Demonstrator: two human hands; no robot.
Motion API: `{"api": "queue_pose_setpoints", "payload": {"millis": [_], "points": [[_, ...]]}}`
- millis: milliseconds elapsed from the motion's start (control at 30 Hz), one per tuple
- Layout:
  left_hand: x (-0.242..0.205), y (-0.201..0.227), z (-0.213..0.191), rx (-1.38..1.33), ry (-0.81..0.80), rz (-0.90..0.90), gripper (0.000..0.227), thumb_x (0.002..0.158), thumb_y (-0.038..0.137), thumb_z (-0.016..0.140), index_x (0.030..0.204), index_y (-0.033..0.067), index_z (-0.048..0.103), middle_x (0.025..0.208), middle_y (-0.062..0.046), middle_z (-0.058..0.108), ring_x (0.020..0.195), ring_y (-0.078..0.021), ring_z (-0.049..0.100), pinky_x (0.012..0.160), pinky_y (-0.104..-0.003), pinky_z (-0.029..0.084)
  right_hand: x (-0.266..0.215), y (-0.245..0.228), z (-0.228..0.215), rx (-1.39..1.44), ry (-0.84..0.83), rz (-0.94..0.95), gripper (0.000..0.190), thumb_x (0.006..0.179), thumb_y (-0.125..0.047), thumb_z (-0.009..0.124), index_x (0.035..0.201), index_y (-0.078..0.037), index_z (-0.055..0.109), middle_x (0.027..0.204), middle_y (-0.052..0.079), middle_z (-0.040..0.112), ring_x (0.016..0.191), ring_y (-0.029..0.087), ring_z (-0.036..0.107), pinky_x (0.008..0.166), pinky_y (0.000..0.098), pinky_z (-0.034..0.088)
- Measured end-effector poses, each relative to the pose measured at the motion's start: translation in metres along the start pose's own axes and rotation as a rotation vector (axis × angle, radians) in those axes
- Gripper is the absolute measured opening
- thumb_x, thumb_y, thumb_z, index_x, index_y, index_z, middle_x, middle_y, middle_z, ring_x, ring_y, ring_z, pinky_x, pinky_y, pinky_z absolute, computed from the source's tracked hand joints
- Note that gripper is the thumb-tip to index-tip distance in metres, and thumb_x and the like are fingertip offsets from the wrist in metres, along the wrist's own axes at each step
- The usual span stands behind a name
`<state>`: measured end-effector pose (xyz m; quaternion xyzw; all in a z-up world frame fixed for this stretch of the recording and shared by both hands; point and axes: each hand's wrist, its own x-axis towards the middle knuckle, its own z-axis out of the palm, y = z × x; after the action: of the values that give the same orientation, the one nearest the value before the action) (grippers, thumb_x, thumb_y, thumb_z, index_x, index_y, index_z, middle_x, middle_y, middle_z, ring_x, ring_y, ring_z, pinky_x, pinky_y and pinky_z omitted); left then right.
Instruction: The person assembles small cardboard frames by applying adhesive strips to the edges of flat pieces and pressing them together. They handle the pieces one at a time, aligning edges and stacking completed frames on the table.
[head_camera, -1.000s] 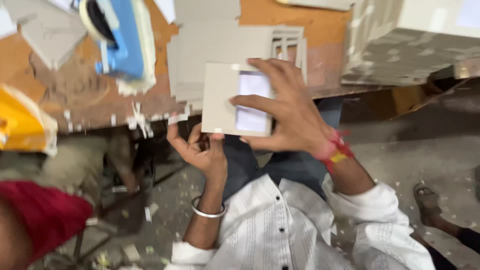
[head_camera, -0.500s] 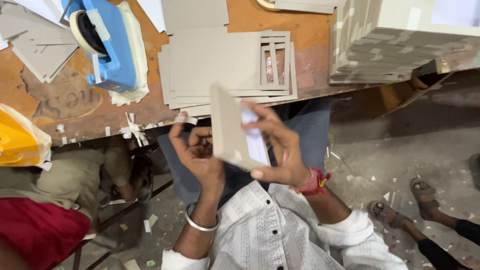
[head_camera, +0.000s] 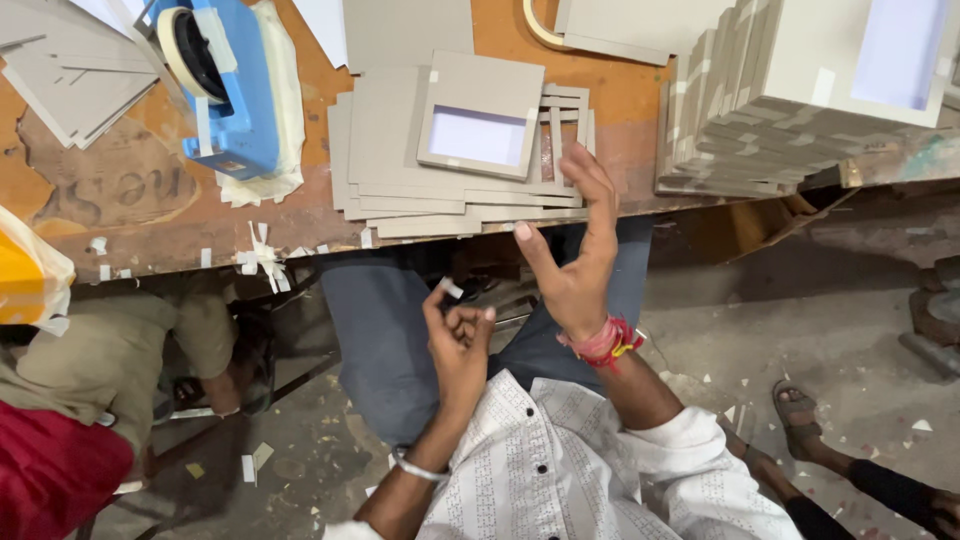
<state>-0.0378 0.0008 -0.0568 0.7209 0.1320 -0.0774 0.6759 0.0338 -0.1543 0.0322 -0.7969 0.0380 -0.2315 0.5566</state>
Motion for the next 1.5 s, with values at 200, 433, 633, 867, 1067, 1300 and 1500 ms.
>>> {"api": "queue_pose_setpoints", "payload": {"millis": [200, 433, 633, 867, 1067, 1300, 1500], "points": [[0.024, -0.008, 0.012, 0.227, -0.078, -0.052, 0.065, 0.088, 0.014, 0.078, 0.141, 0.0029, 0.043, 0.076, -0.003, 0.069, 0.056, -0.0066, 0.05, 0.052, -0.023, 0.042, 0.038, 0.01, 0.006, -0.54, -0.167, -0.223, 0.048, 0.089, -0.031, 0.083, 0.131, -0.012, 0.071, 0.16, 0.021, 0.036, 0.152, 0.043, 0.026, 0.124, 0.061, 0.014], [0.029, -0.021, 0.002, 0.172, -0.079, -0.065, 0.066, 0.088, 0.016, 0.077, 0.143, 0.0049, 0.043, 0.078, -0.002, 0.069, 0.061, -0.0057, 0.053, 0.055, -0.024, 0.047, 0.025, 0.001, 0.002, -0.534, -0.283, -0.23, 0.019, 0.09, -0.022, 0.081, 0.106, -0.014, 0.075, 0.159, 0.017, 0.045, 0.156, 0.037, 0.031, 0.127, 0.0638, 0.008], [0.03, -0.017, 0.0, 0.229, -0.105, -0.145, 0.048, 0.095, 0.016, 0.077, 0.133, 0.0012, 0.053, 0.076, -0.005, 0.063, 0.064, -0.0082, 0.052, 0.06, -0.024, 0.046, 0.019, -0.014, -0.066, -0.425, -0.159, -0.398, 0.023, 0.083, -0.003, 0.081, 0.102, -0.015, 0.075, 0.144, 0.013, 0.062, 0.149, 0.032, 0.046, 0.13, 0.0555, 0.021], [0.03, 0.003, 0.005, 0.164, -0.135, -0.09, 0.06, 0.09, 0.016, 0.076, 0.141, 0.0024, 0.047, 0.074, -0.001, 0.063, 0.063, -0.0065, 0.05, 0.059, -0.023, 0.045, 0.066, -0.003, -0.168, -0.506, 0.339, -0.496, 0.01, 0.106, -0.002, 0.068, 0.115, -0.003, 0.07, 0.152, 0.019, 0.058, 0.147, 0.032, 0.053, 0.128, 0.0487, 0.044], [0.031, -0.009, 0.006, 0.221, -0.129, -0.05, 0.058, 0.089, 0.018, 0.076, 0.138, 0.0022, 0.049, 0.072, 0.0, 0.062, 0.06, -0.0071, 0.048, 0.057, -0.023, 0.043, 0.072, 0.025, -0.196, -0.512, 0.287, -0.334, 0.025, 0.114, -0.02, 0.067, 0.133, -0.005, 0.066, 0.16, 0.018, 0.054, 0.149, 0.032, 0.051, 0.126, 0.0434, 0.041], [0.027, -0.018, 0.005, 0.273, -0.126, -0.033, 0.054, 0.089, 0.019, 0.076, 0.135, 0.0029, 0.053, 0.07, 0.0, 0.063, 0.058, -0.0062, 0.047, 0.054, -0.024, 0.042, 0.053, 0.02, -0.167, -0.355, 0.483, -0.489, 0.064, 0.108, -0.036, 0.071, 0.162, -0.02, 0.041, 0.169, 0.005, 0.031, 0.16, 0.021, 0.028, 0.13, 0.043, 0.027], [0.02, -0.024, 0.004, 0.294, -0.131, -0.033, 0.053, 0.089, 0.016, 0.076, 0.135, 0.0033, 0.052, 0.07, 0.001, 0.063, 0.058, -0.0057, 0.048, 0.054, -0.024, 0.042, -0.001, 0.0, -0.143, 0.22, 0.628, -0.932, 0.071, 0.102, -0.051, 0.061, 0.164, -0.031, 0.031, 0.171, 0.001, 0.029, 0.158, 0.02, 0.025, 0.133, 0.054, 0.023]]}}
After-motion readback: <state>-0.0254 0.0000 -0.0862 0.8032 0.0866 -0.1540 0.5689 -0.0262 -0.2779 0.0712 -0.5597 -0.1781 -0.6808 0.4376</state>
